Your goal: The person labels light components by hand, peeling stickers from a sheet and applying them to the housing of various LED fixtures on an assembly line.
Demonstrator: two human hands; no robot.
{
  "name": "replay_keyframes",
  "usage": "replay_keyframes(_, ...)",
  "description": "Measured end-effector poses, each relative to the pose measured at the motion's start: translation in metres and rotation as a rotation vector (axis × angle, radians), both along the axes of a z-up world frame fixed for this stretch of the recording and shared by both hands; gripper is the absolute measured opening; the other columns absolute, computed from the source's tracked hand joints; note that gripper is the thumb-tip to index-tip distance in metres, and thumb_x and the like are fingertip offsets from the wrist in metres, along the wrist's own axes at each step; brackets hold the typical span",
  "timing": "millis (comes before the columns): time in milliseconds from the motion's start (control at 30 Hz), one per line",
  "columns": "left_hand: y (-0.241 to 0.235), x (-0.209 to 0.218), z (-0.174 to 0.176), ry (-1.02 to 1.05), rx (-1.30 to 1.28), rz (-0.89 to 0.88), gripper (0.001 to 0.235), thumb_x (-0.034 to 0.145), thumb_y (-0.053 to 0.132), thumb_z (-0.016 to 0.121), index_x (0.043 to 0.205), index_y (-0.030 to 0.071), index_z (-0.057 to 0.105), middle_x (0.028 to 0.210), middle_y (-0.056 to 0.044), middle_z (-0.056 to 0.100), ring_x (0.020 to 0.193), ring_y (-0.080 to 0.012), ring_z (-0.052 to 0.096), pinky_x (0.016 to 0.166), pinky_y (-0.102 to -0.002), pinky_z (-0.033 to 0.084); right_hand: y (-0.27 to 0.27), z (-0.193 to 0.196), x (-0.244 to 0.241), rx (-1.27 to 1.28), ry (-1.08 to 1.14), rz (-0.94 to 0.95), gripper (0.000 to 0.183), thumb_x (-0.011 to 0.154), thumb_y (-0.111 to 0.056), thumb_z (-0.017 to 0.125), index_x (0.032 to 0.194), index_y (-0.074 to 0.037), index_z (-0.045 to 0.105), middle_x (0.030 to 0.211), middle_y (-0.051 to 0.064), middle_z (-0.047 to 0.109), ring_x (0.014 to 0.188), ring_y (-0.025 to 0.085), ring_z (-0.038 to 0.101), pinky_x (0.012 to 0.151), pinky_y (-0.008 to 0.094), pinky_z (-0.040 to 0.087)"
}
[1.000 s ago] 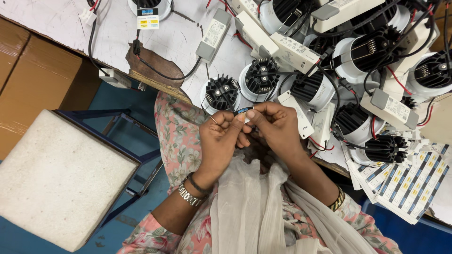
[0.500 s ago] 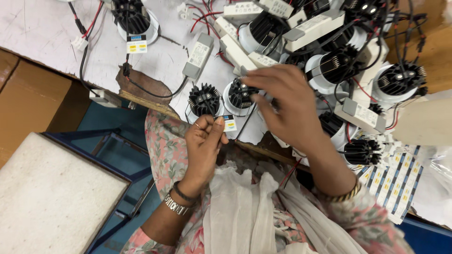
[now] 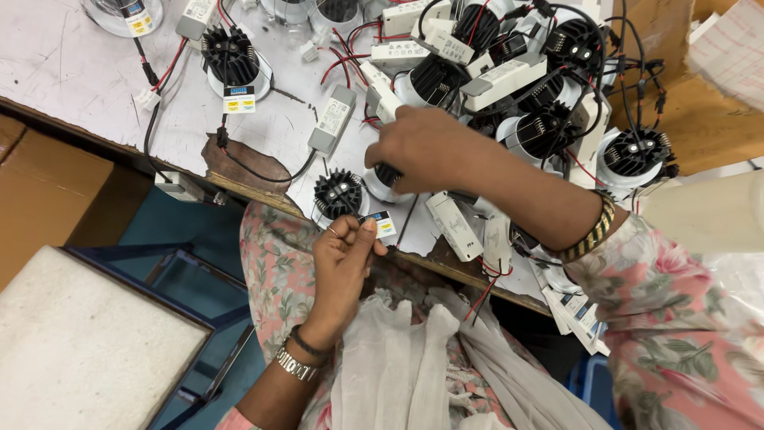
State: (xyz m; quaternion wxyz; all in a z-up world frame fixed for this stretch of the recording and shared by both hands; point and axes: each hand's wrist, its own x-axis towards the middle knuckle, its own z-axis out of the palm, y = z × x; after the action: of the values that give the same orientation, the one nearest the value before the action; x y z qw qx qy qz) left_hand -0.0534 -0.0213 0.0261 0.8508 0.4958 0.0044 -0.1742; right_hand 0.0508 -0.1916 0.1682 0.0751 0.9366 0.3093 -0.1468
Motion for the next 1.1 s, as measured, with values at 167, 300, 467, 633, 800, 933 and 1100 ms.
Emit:
replay_keyframes(167,0.002,0.003,0.001,-0.041,0.035,-0.003,0.027,0.103,0.023,0.065,0.082,0.009,0.058,0.068,-0.001,0.067,0.048,-0.0013,0.045,0.043,-0.019,0.033,-0.038,-0.004,0.01,0.849,-0.064,-0.227,0.045,0.083,-0.022,0.087,0.123,-0.013,0.07,0.114,0.008,0.075,0.102,0.025,0.072,0.092,0.04,0.059)
replay_keyframes(300,-0.001,0.023,0.006,-0.078,0.129,0.03,0.024,0.101,0.023,0.063,0.083,0.008,0.06,0.069,-0.003,0.07,0.048,-0.0039,0.055,0.043,-0.02,0.041,-0.059,-0.009,-0.001,1.681,0.083,-0.55,0.042,0.09,-0.014,0.083,0.126,-0.011,0.063,0.119,0.007,0.071,0.107,0.016,0.071,0.099,0.034,0.061)
replay_keyframes(467,0.0,0.11,0.002,-0.232,0.21,0.164,0.022,0.103,0.02,0.064,0.086,0.007,0.06,0.069,-0.004,0.068,0.049,-0.0062,0.056,0.043,-0.022,0.042,-0.062,0.001,-0.03,1.412,0.07,-0.395,0.037,0.094,-0.015,0.081,0.128,-0.01,0.066,0.117,0.008,0.07,0.105,0.016,0.072,0.096,0.034,0.063)
replay_keyframes(633,-0.001,0.195,0.003,-0.301,-0.111,0.147,0.015,0.107,0.009,0.065,0.097,-0.001,0.062,0.085,-0.008,0.071,0.073,-0.0099,0.069,0.063,-0.025,0.054,-0.046,0.018,-0.038,0.793,0.025,-0.383,0.041,0.08,-0.037,0.08,0.114,-0.014,0.074,0.101,0.005,0.075,0.082,0.017,0.073,0.062,0.035,0.06)
replay_keyframes(800,0.019,0.164,0.015,-0.134,0.235,0.099,0.02,0.1,0.016,0.065,0.108,-0.002,0.069,0.082,-0.004,0.069,0.065,-0.011,0.072,0.056,-0.024,0.058,-0.021,0.0,-0.046,0.497,-0.147,-0.217,0.047,0.071,-0.044,0.084,0.108,-0.016,0.077,0.092,0.009,0.075,0.091,0.031,0.071,0.078,0.045,0.057)
replay_keyframes(933,0.029,0.108,0.01,-0.35,0.462,0.306,0.03,0.099,0.012,0.071,0.124,-0.003,0.065,0.103,-0.009,0.065,0.073,-0.0141,0.064,0.061,-0.026,0.053,0.001,-0.021,-0.046,0.491,-0.307,-0.192,0.054,0.071,-0.04,0.086,0.115,-0.013,0.071,0.103,0.01,0.073,0.097,0.034,0.07,0.083,0.046,0.056)
replay_keyframes(1100,0.012,0.053,0.009,-0.736,0.432,0.146,0.068,0.089,0.005,0.078,0.149,0.003,0.046,0.138,-0.013,0.055,0.126,-0.0218,0.062,0.103,-0.038,0.056,-0.013,-0.007,-0.046,0.749,-0.183,-0.187,0.062,0.077,-0.032,0.087,0.128,-0.006,0.062,0.13,0.016,0.063,0.098,0.03,0.07,0.075,0.037,0.06)
